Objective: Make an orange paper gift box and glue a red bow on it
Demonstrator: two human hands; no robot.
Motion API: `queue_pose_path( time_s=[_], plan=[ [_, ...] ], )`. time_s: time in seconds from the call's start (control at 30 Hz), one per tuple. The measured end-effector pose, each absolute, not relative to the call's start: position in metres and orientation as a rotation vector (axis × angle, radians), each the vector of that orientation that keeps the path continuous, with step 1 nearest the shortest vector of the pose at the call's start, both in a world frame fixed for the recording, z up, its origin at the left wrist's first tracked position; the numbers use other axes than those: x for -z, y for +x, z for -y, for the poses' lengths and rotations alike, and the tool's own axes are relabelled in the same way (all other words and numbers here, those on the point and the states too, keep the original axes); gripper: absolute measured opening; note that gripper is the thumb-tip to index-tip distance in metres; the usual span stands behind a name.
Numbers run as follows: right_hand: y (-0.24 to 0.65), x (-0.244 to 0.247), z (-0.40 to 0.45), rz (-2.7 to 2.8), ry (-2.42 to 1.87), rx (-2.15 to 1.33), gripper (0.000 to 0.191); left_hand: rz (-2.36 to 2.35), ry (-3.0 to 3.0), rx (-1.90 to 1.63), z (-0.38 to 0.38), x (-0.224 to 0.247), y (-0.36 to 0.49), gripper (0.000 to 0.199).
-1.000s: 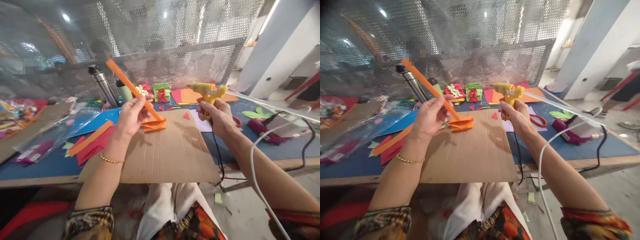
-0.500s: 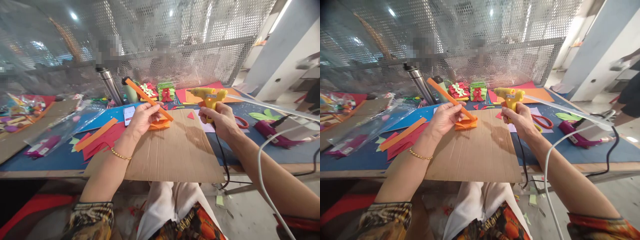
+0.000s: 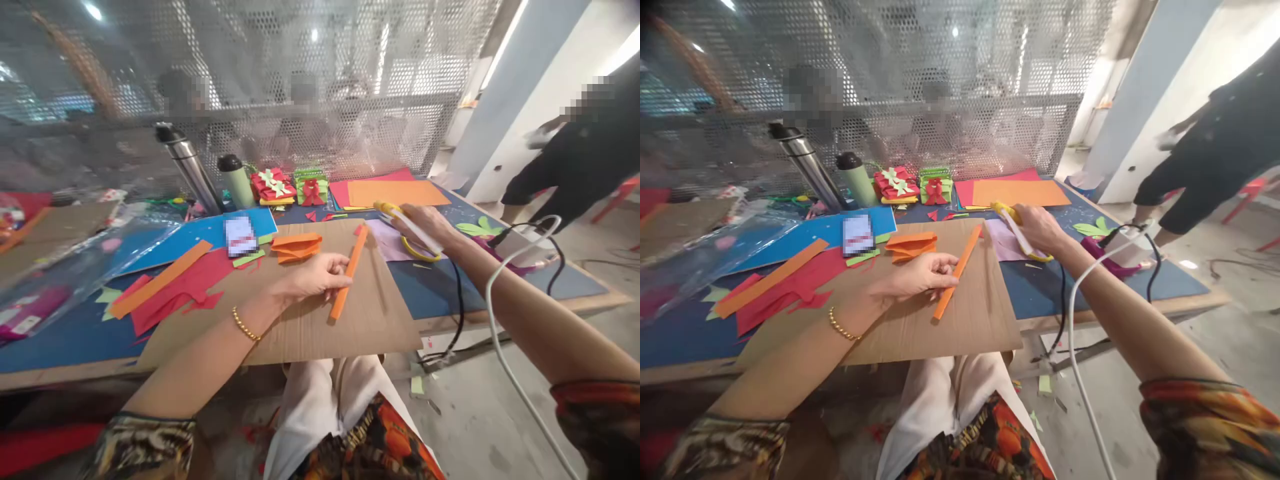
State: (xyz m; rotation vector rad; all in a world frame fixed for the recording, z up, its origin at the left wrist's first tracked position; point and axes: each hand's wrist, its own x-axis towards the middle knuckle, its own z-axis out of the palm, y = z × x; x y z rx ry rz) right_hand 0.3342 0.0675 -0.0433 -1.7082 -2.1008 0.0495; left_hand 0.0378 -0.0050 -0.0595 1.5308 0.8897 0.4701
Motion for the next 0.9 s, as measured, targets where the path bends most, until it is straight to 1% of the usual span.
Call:
queue_pose_path(
  time_s=[0.07, 0.23, 0.3, 0.47, 0.57, 0.63, 0.67, 0.73, 0.77, 0.8, 0.87, 0.9],
  plan=[
    [0.336, 0.051, -0.072, 2.199, -1.784, 0.047, 0.021, -0.903, 1.541, -0.51, 0.004, 0.06, 0.04, 0.05],
    [0.335, 0.068, -0.081, 2.541, -1.779, 0.417, 0.035, -0.949, 1.533, -0.565, -0.002, 0.061, 0.039, 0.058],
    [0.334, 0.071, -0.083, 2.554, -1.797, 0.455, 0.039, -0.94, 1.544, -0.564, -0.003, 0.062, 0.038, 0.058],
    [0.33, 0.067, -0.082, 2.572, -1.838, 0.382, 0.043, -0.882, 1.547, -0.549, -0.002, 0.062, 0.034, 0.063],
    [0.33, 0.056, -0.079, 2.597, -1.864, 0.314, 0.048, -0.873, 1.526, -0.569, -0.001, 0.061, 0.033, 0.058],
    [0.331, 0.045, -0.075, 2.547, -1.854, 0.272, 0.049, -0.894, 1.51, -0.579, 0.0, 0.059, 0.034, 0.047],
    [0.33, 0.04, -0.072, 2.487, -1.832, 0.244, 0.047, -0.91, 1.501, -0.588, 0.001, 0.058, 0.035, 0.038],
    [0.323, 0.029, -0.064, 2.324, -1.713, 0.112, 0.036, -0.933, 1.495, -0.643, 0.003, 0.055, 0.037, 0.019],
    [0.316, 0.025, -0.059, 2.231, -1.631, -0.034, 0.035, -0.936, 1.499, -0.696, 0.004, 0.054, 0.039, 0.012],
    [0.307, 0.021, -0.054, 2.16, -1.514, -0.248, 0.039, -0.932, 1.507, -0.763, 0.005, 0.052, 0.04, 0.008],
    [0.285, 0.015, -0.043, 2.051, -1.217, -0.728, 0.05, -0.913, 1.531, -0.928, 0.006, 0.047, 0.041, 0.007],
    [0.272, 0.014, -0.039, 1.976, -1.092, -0.885, 0.052, -0.905, 1.547, -1.011, 0.006, 0.044, 0.041, 0.008]
  ],
)
